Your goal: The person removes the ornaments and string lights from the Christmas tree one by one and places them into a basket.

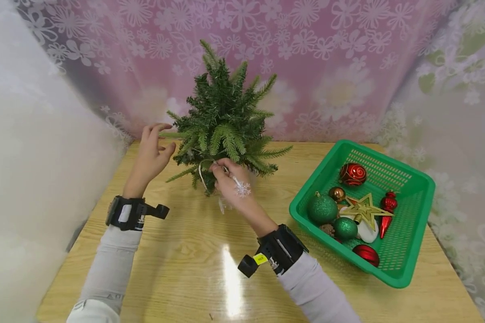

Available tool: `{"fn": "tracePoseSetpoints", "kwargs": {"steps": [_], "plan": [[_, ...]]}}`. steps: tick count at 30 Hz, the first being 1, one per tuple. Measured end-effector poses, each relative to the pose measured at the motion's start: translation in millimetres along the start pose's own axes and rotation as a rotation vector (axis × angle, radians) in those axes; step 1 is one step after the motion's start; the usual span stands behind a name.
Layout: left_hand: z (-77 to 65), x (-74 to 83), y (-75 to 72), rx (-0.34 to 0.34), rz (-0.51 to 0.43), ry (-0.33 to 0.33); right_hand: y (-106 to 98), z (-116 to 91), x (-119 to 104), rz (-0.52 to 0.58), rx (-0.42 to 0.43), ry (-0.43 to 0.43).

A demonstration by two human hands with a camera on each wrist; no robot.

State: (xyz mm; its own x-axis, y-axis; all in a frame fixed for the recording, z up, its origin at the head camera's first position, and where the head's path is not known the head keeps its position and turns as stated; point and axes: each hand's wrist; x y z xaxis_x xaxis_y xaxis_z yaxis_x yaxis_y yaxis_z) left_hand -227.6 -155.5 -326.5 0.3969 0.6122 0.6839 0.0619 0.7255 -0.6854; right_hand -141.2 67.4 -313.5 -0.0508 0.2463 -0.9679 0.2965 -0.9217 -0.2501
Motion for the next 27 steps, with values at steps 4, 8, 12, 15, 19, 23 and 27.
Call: {"fn": "tracePoseSetpoints", "kwargs": {"steps": [4, 8, 12, 15, 19, 23, 27], "plan": [[9.7, 6.0, -0.3, -0.023, 0.093, 0.06, -12.5, -2.1, 1.9, -0.01, -0.01, -0.016], [13.4, 12.2, 0.3, -0.11, 0.092, 0.058, -24.9, -4.7, 5.9, 0.001, -0.02, -0.018], [11.3, 12.9, 4.0, -0.085, 0.048, 0.098, -33.2, -7.5, 8.7, 0.006, -0.029, -0.023], [6.8, 11.9, 7.3, -0.028, 0.043, 0.138, -34.8, -10.9, 8.9, -0.016, -0.035, -0.029], [-1.4, 11.2, 11.4, 0.009, 0.045, 0.151, -31.0, -19.3, 7.5, -0.086, -0.054, -0.061], [-8.2, 13.1, 14.1, 0.021, 0.032, 0.174, -26.4, -30.8, 1.3, -0.19, -0.071, -0.104], [-13.9, 18.2, 16.5, 0.019, -0.001, 0.191, -24.2, -40.5, -10.4, -0.219, -0.077, -0.145]]}}
Point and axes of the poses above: each hand's wrist, its own z-axis towards the middle knuckle, its own y-axis out of the palm, x = y × z, and after that the axes turned 10 degrees about -x, right-handed
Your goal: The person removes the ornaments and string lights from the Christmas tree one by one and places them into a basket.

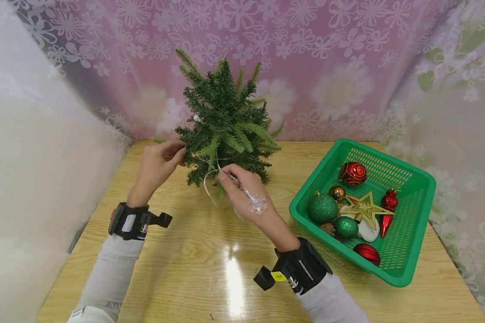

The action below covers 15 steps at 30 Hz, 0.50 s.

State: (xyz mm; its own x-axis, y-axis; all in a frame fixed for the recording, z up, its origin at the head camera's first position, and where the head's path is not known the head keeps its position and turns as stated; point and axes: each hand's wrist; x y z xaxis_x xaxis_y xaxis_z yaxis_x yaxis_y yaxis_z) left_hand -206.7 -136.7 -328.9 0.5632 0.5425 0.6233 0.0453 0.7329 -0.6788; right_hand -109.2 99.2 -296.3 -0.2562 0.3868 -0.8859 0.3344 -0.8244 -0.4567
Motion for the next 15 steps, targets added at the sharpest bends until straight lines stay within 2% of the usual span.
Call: {"fn": "tracePoseSetpoints", "kwargs": {"steps": [3, 10, 15], "plan": [[-4.8, 7.0, 2.5, 0.005, -0.02, -0.004, -1.4, -2.7, -10.5, -0.02, 0.013, -0.038], [-17.7, 27.4, 13.0, -0.011, -0.06, 0.032, 2.0, -1.7, -25.6, -0.14, 0.059, -0.103], [-23.7, 37.2, 20.3, -0.041, -0.059, 0.02, 4.0, -0.9, -29.8, -0.132, 0.064, -0.132]]}}
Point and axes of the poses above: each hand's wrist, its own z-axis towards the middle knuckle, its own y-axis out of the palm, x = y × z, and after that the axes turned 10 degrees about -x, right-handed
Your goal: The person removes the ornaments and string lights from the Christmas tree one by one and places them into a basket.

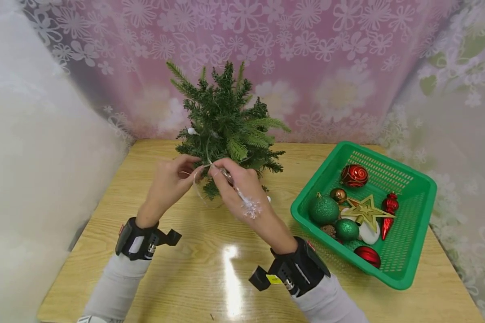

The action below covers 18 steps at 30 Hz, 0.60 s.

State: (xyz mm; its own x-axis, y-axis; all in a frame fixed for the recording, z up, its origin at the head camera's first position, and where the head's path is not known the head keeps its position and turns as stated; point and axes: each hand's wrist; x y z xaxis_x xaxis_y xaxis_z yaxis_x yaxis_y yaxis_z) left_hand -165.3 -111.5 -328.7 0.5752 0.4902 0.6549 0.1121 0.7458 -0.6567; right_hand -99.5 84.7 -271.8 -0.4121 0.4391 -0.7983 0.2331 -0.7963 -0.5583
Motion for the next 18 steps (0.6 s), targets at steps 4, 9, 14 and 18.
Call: {"fn": "tracePoseSetpoints", "kwargs": {"steps": [4, 9, 14, 18], "plan": [[-1.3, 5.9, 3.6, -0.013, 0.032, 0.012, -1.8, -2.0, -1.9, 0.004, 0.01, 0.002], [-1.8, 13.3, 7.0, -0.028, 0.047, 0.043, -6.9, -6.2, -6.4, 0.012, 0.017, 0.004], [-2.5, 21.9, 10.9, -0.051, 0.058, 0.062, -13.2, -8.6, -13.7, 0.012, 0.015, -0.011], [-5.3, 32.5, 14.9, -0.082, 0.105, 0.087, -16.1, -9.1, -18.0, 0.001, 0.02, -0.036]]}}
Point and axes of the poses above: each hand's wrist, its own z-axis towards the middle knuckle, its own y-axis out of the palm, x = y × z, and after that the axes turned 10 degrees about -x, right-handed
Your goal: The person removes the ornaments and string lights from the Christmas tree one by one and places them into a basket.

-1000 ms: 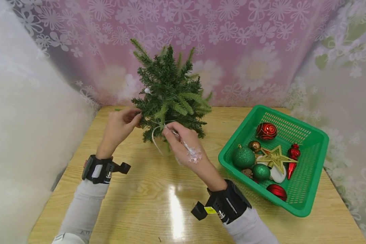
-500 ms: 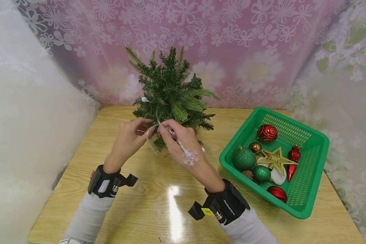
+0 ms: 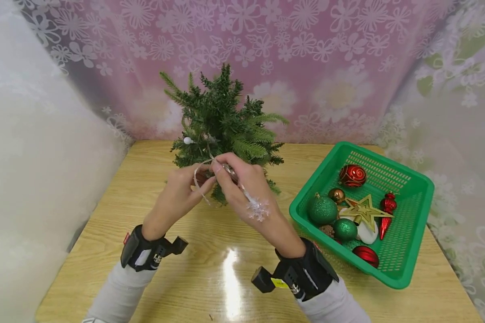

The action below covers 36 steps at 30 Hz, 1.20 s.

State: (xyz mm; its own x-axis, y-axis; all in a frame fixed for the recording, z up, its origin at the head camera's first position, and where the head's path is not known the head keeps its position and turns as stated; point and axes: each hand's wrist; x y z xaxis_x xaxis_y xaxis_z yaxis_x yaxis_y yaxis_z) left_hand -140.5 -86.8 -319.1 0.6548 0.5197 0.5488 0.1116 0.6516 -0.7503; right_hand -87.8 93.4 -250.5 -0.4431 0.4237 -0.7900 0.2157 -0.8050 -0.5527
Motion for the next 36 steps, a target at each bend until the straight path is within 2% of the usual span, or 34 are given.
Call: {"fn": "tracePoseSetpoints", "kwargs": {"steps": [4, 6, 8, 10, 13, 15, 16, 18, 20, 22, 25, 27, 32, 36], "plan": [[-2.5, 13.6, 0.6, -0.053, 0.083, 0.035, -1.2, -0.8, -1.6, -0.009, 0.015, -0.021], [-4.8, 18.3, -4.1, -0.054, 0.107, 0.057, -1.8, -1.4, -1.4, -0.004, 0.016, -0.014], [-8.2, 21.3, -15.7, -0.017, 0.107, 0.069, -3.1, -2.3, -1.0, 0.013, 0.012, -0.002], [-11.0, 19.2, -31.8, 0.067, 0.088, 0.089, -5.0, -2.9, -0.1, 0.031, 0.013, 0.013], [-8.4, 5.8, -57.3, 0.219, 0.048, 0.104, -7.9, -3.8, 1.4, 0.035, 0.025, 0.021], [0.0, -11.5, -69.9, 0.299, 0.049, 0.092, -8.8, -4.2, 2.4, 0.035, 0.031, 0.019], [6.1, -21.8, -74.6, 0.323, 0.053, 0.065, -8.7, -4.4, 2.9, 0.03, 0.031, 0.015], [20.6, -43.8, -81.3, 0.328, 0.061, -0.014, -7.6, -4.6, 4.1, 0.027, 0.024, 0.005], [37.6, -66.5, -83.4, 0.272, 0.067, -0.101, -5.9, -5.0, 5.7, 0.034, 0.01, 0.004], [56.0, -87.0, -82.3, 0.166, 0.102, -0.164, -4.4, -5.3, 7.4, 0.033, 0.006, 0.008], [81.4, -111.7, -78.0, 0.003, 0.193, -0.185, -2.4, -5.5, 9.8, 0.045, -0.002, 0.012], [93.4, -123.0, -75.0, -0.083, 0.283, -0.195, -0.7, -5.7, 11.5, 0.048, -0.009, 0.014], [109.8, -134.3, -71.5, -0.243, 0.402, -0.254, 2.7, -5.4, 15.3, 0.054, -0.024, 0.022], [117.5, -135.5, -73.3, -0.291, 0.398, -0.263, 2.3, -3.8, 14.8, 0.045, -0.018, 0.021]]}}
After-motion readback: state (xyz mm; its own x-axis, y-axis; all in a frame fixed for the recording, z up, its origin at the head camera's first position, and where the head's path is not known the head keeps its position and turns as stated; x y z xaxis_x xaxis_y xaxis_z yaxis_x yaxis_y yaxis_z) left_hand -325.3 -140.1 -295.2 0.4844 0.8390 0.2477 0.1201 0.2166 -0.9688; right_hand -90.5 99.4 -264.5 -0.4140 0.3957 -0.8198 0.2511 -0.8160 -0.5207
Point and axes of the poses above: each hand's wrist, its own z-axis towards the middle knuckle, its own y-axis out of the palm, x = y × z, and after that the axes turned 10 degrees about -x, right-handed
